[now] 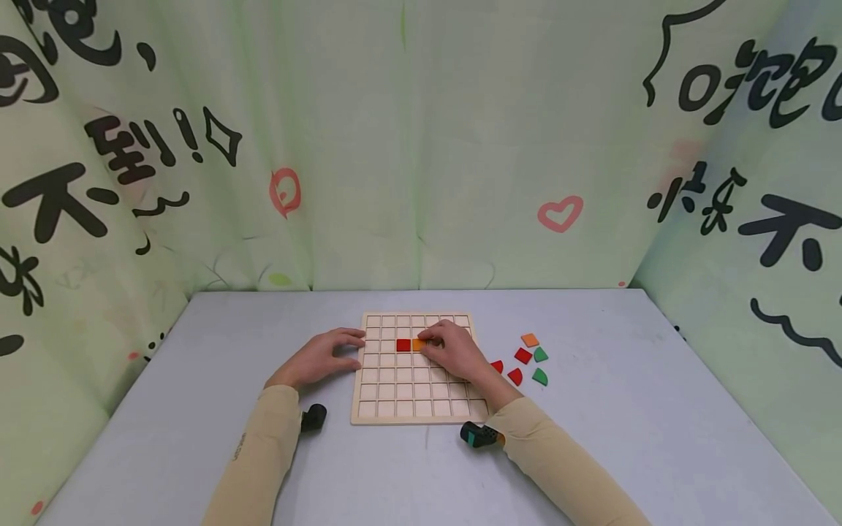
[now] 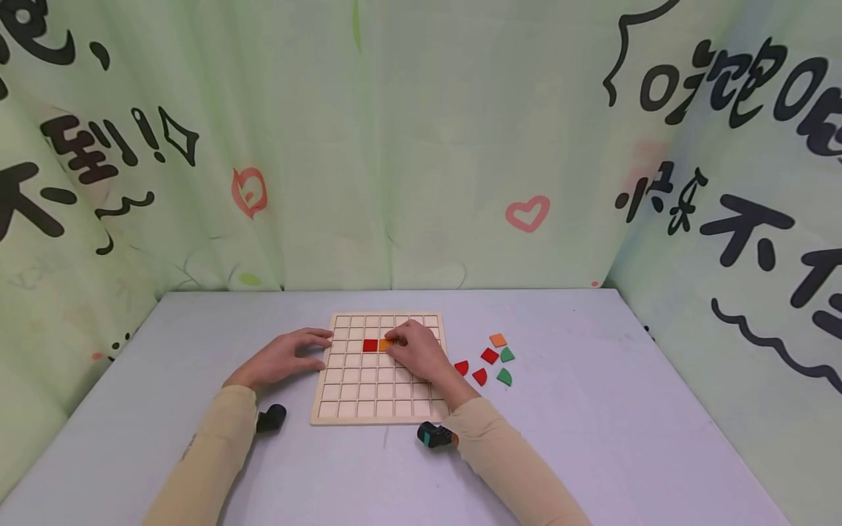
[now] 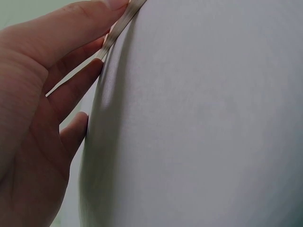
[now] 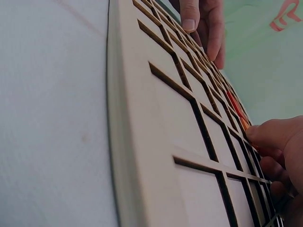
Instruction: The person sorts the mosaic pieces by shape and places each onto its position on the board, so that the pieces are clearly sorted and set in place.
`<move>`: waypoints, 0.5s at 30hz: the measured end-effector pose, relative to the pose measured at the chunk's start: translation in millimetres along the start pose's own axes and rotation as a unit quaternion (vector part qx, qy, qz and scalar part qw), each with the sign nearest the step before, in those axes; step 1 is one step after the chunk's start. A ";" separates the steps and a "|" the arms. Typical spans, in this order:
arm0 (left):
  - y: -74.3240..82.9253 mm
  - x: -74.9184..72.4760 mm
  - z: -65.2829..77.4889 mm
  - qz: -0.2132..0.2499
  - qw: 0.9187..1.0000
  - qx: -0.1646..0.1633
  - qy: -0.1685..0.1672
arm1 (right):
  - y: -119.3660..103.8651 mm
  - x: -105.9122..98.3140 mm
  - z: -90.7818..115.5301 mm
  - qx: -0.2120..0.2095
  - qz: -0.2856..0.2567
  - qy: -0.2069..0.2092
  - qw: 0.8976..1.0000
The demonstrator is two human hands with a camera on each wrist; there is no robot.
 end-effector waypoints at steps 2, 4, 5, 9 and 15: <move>0.0 -0.3 -0.1 0.000 1.000 -0.001 0.000 | 0.6 0.1 -0.4 0.002 -0.002 0.001 1.000; -0.1 -0.3 -0.3 -0.001 1.000 0.000 0.000 | 0.7 -0.3 -0.4 0.003 -0.004 0.001 1.000; -0.1 -0.1 -0.5 -0.001 1.000 0.002 0.000 | 0.6 -0.6 -0.3 0.002 -0.005 0.001 1.000; -1.3 0.4 -1.0 -0.002 1.000 0.006 0.000 | 0.8 -2.4 0.6 -0.002 -0.010 0.003 1.000; -2.1 1.0 -1.5 -0.007 1.000 0.008 0.000 | 2.8 -7.4 3.7 -0.011 -0.017 0.017 1.000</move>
Point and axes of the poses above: each hand's wrist, its own z-axis away from the middle knuckle, its own x-axis out of the palm, y = z × x, the point moved 9 cm from there along -z, towards the middle knuckle, and after that the axes turned 5 degrees about y, right-handed, at the moved point
